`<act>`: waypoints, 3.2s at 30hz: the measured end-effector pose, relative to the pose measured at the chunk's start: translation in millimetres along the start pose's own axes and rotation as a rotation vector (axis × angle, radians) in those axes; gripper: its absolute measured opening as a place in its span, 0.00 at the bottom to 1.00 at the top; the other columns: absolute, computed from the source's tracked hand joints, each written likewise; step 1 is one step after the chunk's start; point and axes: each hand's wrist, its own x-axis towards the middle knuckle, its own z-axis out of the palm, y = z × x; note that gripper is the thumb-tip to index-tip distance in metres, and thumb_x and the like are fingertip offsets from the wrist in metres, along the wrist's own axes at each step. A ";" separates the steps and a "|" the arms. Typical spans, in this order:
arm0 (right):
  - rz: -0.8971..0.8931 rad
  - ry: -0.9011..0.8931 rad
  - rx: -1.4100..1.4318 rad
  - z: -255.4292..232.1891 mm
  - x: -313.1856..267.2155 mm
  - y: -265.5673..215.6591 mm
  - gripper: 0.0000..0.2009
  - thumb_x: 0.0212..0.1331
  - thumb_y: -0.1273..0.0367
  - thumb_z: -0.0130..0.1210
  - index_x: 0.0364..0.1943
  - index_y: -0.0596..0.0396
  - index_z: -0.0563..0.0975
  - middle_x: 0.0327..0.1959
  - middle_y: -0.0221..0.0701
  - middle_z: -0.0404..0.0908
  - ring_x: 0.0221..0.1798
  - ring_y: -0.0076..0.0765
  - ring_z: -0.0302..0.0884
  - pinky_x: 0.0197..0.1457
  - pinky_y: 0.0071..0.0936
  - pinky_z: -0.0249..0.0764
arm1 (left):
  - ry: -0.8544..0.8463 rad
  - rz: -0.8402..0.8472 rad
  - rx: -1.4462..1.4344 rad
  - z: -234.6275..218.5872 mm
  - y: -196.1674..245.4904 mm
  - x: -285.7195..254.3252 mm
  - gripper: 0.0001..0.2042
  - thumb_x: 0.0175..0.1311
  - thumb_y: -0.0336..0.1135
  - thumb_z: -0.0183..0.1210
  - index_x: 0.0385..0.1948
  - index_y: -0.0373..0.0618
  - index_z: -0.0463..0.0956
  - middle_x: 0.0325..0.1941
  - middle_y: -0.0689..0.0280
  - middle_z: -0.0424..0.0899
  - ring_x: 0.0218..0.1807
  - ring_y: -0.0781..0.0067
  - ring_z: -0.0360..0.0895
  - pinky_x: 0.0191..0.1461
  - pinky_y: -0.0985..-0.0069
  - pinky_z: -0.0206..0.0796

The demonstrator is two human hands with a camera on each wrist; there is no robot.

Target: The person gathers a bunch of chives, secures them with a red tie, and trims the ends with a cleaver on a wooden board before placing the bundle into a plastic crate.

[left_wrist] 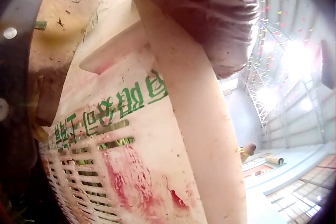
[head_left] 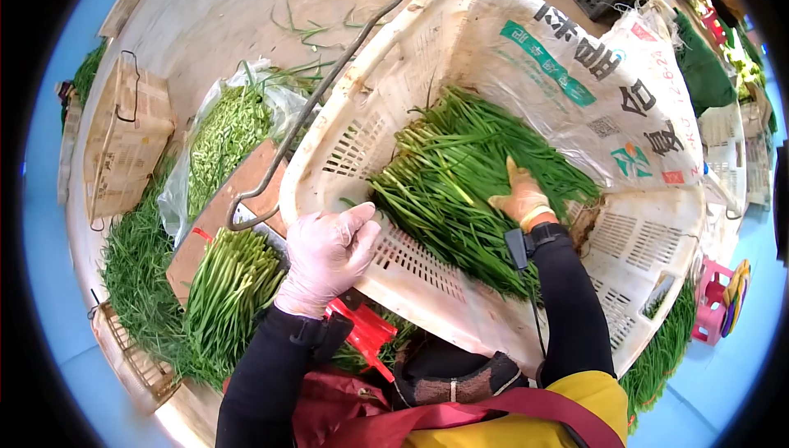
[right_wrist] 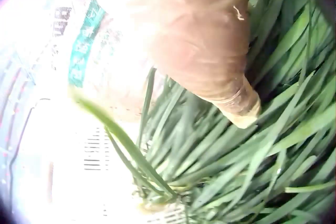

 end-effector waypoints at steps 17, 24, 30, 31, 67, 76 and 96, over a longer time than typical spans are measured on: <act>-0.117 -0.049 -0.114 3.5 19.8 -126.3 0.51 0.61 0.39 0.49 0.75 0.55 0.37 0.75 0.55 0.51 0.71 0.52 0.62 0.68 0.47 0.65 | 0.032 0.030 -0.002 2.2 -4.2 -1.3 0.08 0.53 0.34 0.65 0.34 0.48 0.81 0.16 0.64 0.78 0.22 0.60 0.79 0.30 0.64 0.71; -0.387 -0.006 -0.087 29.5 -11.4 -103.8 0.45 0.62 0.48 0.55 0.77 0.41 0.40 0.74 0.58 0.50 0.72 0.60 0.57 0.71 0.47 0.61 | 0.014 0.004 -0.010 -0.3 1.2 0.0 0.08 0.52 0.32 0.66 0.35 0.49 0.82 0.16 0.68 0.77 0.20 0.64 0.77 0.29 0.68 0.69; -0.438 0.369 0.447 -3.9 77.2 -46.9 0.27 0.68 0.50 0.49 0.62 0.55 0.73 0.61 0.48 0.74 0.66 0.50 0.71 0.68 0.37 0.66 | 0.049 0.049 -0.015 2.4 -3.7 -1.6 0.09 0.52 0.31 0.66 0.36 0.49 0.82 0.16 0.68 0.77 0.20 0.64 0.77 0.29 0.68 0.68; -0.270 0.525 0.697 -26.5 65.2 -51.8 0.23 0.69 0.54 0.50 0.54 0.60 0.78 0.52 0.46 0.81 0.58 0.51 0.77 0.62 0.34 0.72 | 0.023 0.023 -0.037 1.5 -3.2 -1.3 0.09 0.52 0.30 0.66 0.36 0.49 0.82 0.15 0.68 0.77 0.20 0.64 0.77 0.28 0.68 0.68; -0.192 -0.068 -0.127 71.3 -61.9 -19.0 0.39 0.60 0.62 0.58 0.74 0.44 0.52 0.66 0.47 0.69 0.68 0.51 0.66 0.65 0.46 0.68 | 0.003 -0.022 -0.032 -2.0 1.1 1.4 0.06 0.53 0.34 0.64 0.33 0.48 0.82 0.17 0.62 0.79 0.22 0.58 0.79 0.28 0.64 0.71; -0.367 0.065 0.222 -78.8 -90.7 -51.0 0.41 0.58 0.51 0.59 0.71 0.57 0.58 0.65 0.49 0.70 0.66 0.53 0.68 0.67 0.38 0.66 | 0.014 -0.006 -0.016 -1.8 -1.1 -1.3 0.07 0.53 0.34 0.64 0.33 0.48 0.82 0.17 0.63 0.79 0.22 0.58 0.79 0.29 0.63 0.71; -0.224 0.220 0.234 -52.0 59.6 -70.1 0.33 0.49 0.54 0.66 0.57 0.61 0.76 0.60 0.47 0.76 0.63 0.53 0.73 0.67 0.38 0.66 | -0.055 -0.031 -0.014 -5.9 -3.1 -0.5 0.07 0.55 0.35 0.64 0.34 0.46 0.83 0.19 0.63 0.81 0.23 0.58 0.79 0.31 0.64 0.71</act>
